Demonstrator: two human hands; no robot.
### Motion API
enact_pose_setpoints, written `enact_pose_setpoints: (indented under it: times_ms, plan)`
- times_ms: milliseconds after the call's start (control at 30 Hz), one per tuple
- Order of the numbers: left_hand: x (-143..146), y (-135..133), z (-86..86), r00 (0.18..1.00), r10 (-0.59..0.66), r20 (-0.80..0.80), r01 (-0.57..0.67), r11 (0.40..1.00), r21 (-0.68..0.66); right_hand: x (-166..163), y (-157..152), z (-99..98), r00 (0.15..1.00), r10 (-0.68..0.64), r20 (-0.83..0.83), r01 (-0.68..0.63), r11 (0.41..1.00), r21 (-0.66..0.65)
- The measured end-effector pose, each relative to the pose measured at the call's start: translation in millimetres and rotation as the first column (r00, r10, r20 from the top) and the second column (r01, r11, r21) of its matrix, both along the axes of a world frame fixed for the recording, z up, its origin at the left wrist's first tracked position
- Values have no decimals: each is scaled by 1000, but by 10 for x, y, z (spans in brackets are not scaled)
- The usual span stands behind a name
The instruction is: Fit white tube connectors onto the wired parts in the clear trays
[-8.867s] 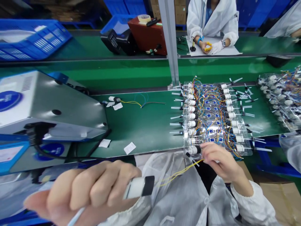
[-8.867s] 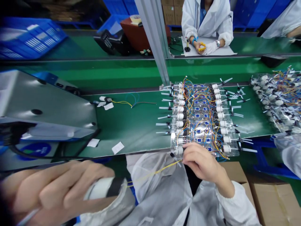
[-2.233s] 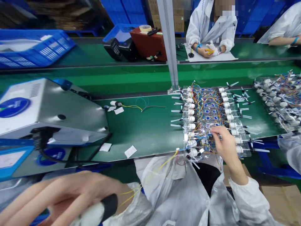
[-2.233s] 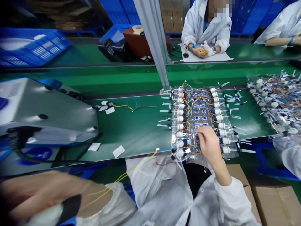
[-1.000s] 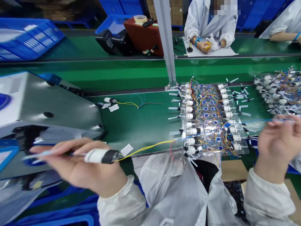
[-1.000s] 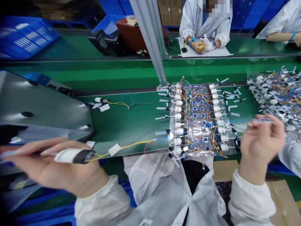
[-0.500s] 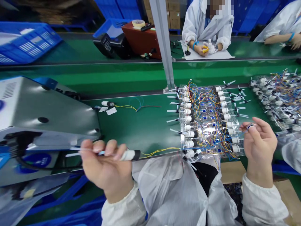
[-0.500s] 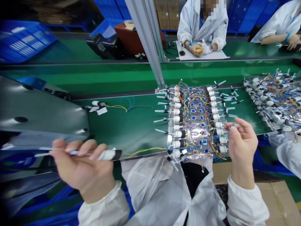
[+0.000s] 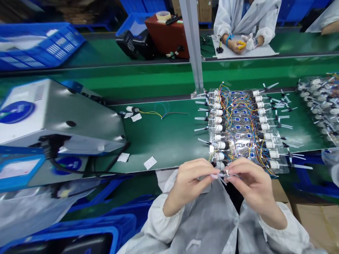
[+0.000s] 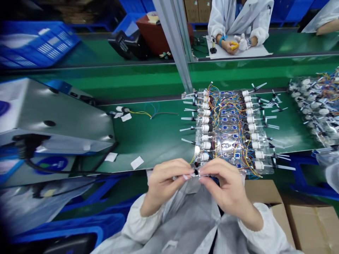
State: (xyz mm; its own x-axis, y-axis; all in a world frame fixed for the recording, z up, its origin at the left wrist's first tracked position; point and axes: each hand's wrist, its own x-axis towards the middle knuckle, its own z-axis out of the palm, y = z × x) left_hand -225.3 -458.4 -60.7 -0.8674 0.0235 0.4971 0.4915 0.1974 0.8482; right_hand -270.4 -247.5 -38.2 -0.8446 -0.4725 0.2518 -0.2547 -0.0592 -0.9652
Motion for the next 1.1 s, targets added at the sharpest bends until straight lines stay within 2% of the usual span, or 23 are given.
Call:
enact_pose_setpoints:
  times_ms: [200, 433, 600, 733, 767, 833, 900, 933, 1000, 1100]
  plan:
    - [46, -5, -64, 1000, 29, 2, -29, 1000, -6, 46, -139, -88, 995, 44, 95, -31, 991, -131]
    - [49, 11, -68, 996, 78, -45, -80, 995, -54, 34, -147, -102, 997, 49, 52, -44, 994, -100]
    - [123, 14, -100, 996, 50, -69, -55, 995, -78, 142, -142, -130, 995, 4, -105, -7, 999, -32]
    - [202, -6, -202, 998, -3, -56, 1, 999, -36, 272, 36, -231, 972, 32, -231, -36, 999, -12]
    - [214, -23, -233, 999, 18, -49, -18, 1000, -4, 285, 114, -262, 972, -13, -233, 5, 999, -35]
    - [217, -71, -283, 995, 88, -47, -84, 994, 70, 262, 288, -313, 963, -206, -172, 194, 977, -84]
    - [190, -129, -294, 987, 149, -55, -145, 986, 81, 162, 452, -341, 895, -438, -85, 431, 898, -89]
    - [165, -157, -278, 985, 161, -56, -159, 986, 43, 89, 520, -345, 850, -524, -56, 520, 851, -78]
    - [99, -205, -205, 987, 145, -67, -150, 986, -79, -72, 620, -342, 792, -610, -29, 606, 791, -80]
    - [-23, -252, -12, 993, 50, -107, -77, 960, -271, -268, 695, -320, 779, -627, -6, 620, 772, -138]
